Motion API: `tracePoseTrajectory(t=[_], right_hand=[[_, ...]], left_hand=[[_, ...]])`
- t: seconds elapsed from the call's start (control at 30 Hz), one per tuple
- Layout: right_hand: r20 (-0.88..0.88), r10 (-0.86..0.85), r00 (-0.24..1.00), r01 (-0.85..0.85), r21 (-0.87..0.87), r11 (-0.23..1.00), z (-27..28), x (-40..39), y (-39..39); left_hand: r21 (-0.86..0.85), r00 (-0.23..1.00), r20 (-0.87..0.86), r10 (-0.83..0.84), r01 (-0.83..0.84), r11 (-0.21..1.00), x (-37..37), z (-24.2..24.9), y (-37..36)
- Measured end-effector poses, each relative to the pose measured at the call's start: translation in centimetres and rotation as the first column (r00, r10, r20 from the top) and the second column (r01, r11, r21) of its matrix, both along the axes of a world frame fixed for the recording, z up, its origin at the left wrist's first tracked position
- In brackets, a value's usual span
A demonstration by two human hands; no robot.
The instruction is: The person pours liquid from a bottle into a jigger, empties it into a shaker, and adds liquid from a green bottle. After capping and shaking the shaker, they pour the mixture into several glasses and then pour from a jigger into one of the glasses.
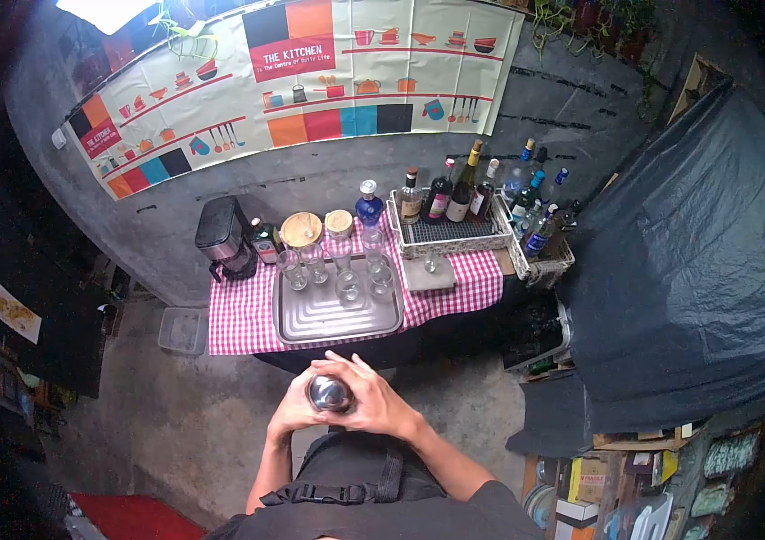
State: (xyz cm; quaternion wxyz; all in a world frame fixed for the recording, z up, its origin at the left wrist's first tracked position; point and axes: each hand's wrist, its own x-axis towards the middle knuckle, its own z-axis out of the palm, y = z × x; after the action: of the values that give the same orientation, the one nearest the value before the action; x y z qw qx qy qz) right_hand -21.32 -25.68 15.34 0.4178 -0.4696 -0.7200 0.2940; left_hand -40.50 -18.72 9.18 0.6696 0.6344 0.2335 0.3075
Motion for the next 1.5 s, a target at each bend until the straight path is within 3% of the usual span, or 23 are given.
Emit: tracePoseTrajectory(t=[0.13, 0.2, 0.27, 0.3, 0.4, 0.47, 0.53, 0.57, 0.6, 0.67, 0.7, 0.8, 0.87, 0.93, 1.0, 1.07, 1.1, 1.2, 1.27, 1.33, 1.37, 1.4, 1.5], right_hand=[[-0.193, -0.115, 0.974, 0.092, -0.123, 0.988, -1.0, 0.7, 1.1], [-0.336, -0.214, 0.917, 0.054, -0.427, 0.903, -0.2, 0.0, 1.1], [-0.242, -0.097, 0.965, 0.077, -0.093, 0.993, -1.0, -0.8, 1.3], [-0.163, -0.051, 0.985, 0.051, -0.003, 0.999, -0.5, -0.6, 1.0], [-0.004, -0.020, 1.000, 0.020, 0.038, 0.999, 0.0, 0.7, 0.1], [-0.179, -0.077, 0.981, 0.061, -0.095, 0.994, -1.3, 1.0, 0.4], [-0.295, -0.159, 0.942, 0.095, -0.219, 0.971, -0.7, 0.5, 1.0], [-0.296, -0.222, 0.929, 0.097, -0.385, 0.918, 0.0, 0.0, 0.9], [-0.295, -0.184, 0.938, 0.102, -0.274, 0.956, -0.2, -0.6, 1.1], [-0.107, -0.074, 0.992, 0.077, 0.028, 0.997, -0.4, -0.9, 1.1], [-0.015, -0.043, 0.999, 0.043, 0.056, 0.997, 0.0, -0.8, 0.6], [-0.170, -0.040, 0.985, 0.037, -0.021, 0.999, -0.5, -0.2, 0.0], [-0.179, -0.115, 0.977, 0.101, -0.086, 0.991, -1.4, 0.1, 0.5], [-0.230, -0.209, 0.950, 0.133, -0.307, 0.942, 0.2, -1.0, 0.7], [-0.180, -0.186, 0.966, 0.158, -0.160, 0.974, -0.4, -2.3, 1.1], [0.054, -0.082, 0.995, 0.078, 0.084, 0.993, 0.0, -2.3, 0.5], [0.055, -0.067, 0.996, 0.062, 0.089, 0.994, 0.2, -2.2, 0.1], [0.001, -0.084, 0.996, 0.084, 0.031, 0.996, 0.1, -1.4, -0.1], [-0.097, -0.176, 0.980, 0.171, -0.059, 0.984, -0.6, -1.5, 0.6], [-0.101, -0.233, 0.967, 0.221, -0.114, 0.969, 0.1, -2.7, 1.1], [-0.041, -0.212, 0.976, 0.210, -0.047, 0.976, 0.1, -3.4, 1.3], [0.019, -0.194, 0.981, 0.194, 0.020, 0.981, 0.1, -4.1, 1.3], [0.000, -0.116, 0.993, 0.116, 0.069, 0.991, 0.5, -4.5, 0.5]], left_hand=[[-0.039, 0.997, -0.064, -0.045, 0.043, 0.998, 0.1, -0.6, -0.1], [-0.125, 1.000, 0.029, -0.004, 0.008, 0.992, 1.2, 0.5, -1.1], [-0.232, 0.996, 0.082, 0.035, -0.015, 0.973, 1.3, 0.5, -1.5], [-0.138, 0.999, 0.045, 0.019, -0.013, 0.990, 0.9, 0.6, -1.2], [0.040, 0.999, -0.041, 0.003, -0.002, 0.999, -0.5, 0.3, -0.1], [0.125, 0.996, -0.092, 0.005, 0.007, 0.992, -0.6, 0.0, -0.2], [-0.002, 0.998, -0.025, 0.053, -0.053, 0.999, 0.3, 0.4, -0.8], [-0.122, 0.999, -0.007, 0.052, -0.052, 0.991, 0.6, 0.9, -1.3], [-0.120, 0.999, -0.006, 0.051, -0.051, 0.991, 0.6, 1.0, -1.3], [-0.126, 0.996, 0.069, 0.054, -0.045, 0.991, 0.6, 1.1, -1.2], [-0.003, 1.000, 0.018, 0.007, -0.007, 1.000, -0.1, 0.6, -0.7], [0.051, 0.999, -0.043, -0.016, 0.018, 0.999, -1.2, 0.1, -0.3], [0.097, 0.995, -0.089, 0.033, -0.024, 0.995, -0.8, 0.7, -0.9], [-0.104, 0.999, 0.020, 0.031, -0.029, 0.994, -0.3, 0.7, -1.2], [-0.109, 0.998, 0.041, 0.055, -0.050, 0.993, -0.4, 0.2, -1.2], [-0.143, 0.995, 0.100, 0.030, -0.016, 0.990, -0.9, 0.8, -1.0], [-0.013, 0.998, 0.057, -0.009, 0.010, 1.000, -1.6, 0.5, -0.5], [0.101, 0.999, -0.035, -0.023, 0.026, 0.995, -2.4, 0.2, 0.4], [0.061, 0.997, -0.074, -0.010, 0.015, 0.998, -2.1, 1.0, -0.1], [-0.104, 0.999, 0.039, -0.006, 0.010, 0.995, -1.7, 0.6, -0.2], [-0.089, 1.000, 0.026, -0.010, 0.012, 0.996, -1.9, -0.8, 0.0], [-0.226, 0.995, 0.099, -0.022, 0.044, 0.973, -2.1, 0.2, -0.1], [-0.077, 0.997, 0.070, -0.038, 0.043, 0.996, -3.6, 0.5, 1.1]])
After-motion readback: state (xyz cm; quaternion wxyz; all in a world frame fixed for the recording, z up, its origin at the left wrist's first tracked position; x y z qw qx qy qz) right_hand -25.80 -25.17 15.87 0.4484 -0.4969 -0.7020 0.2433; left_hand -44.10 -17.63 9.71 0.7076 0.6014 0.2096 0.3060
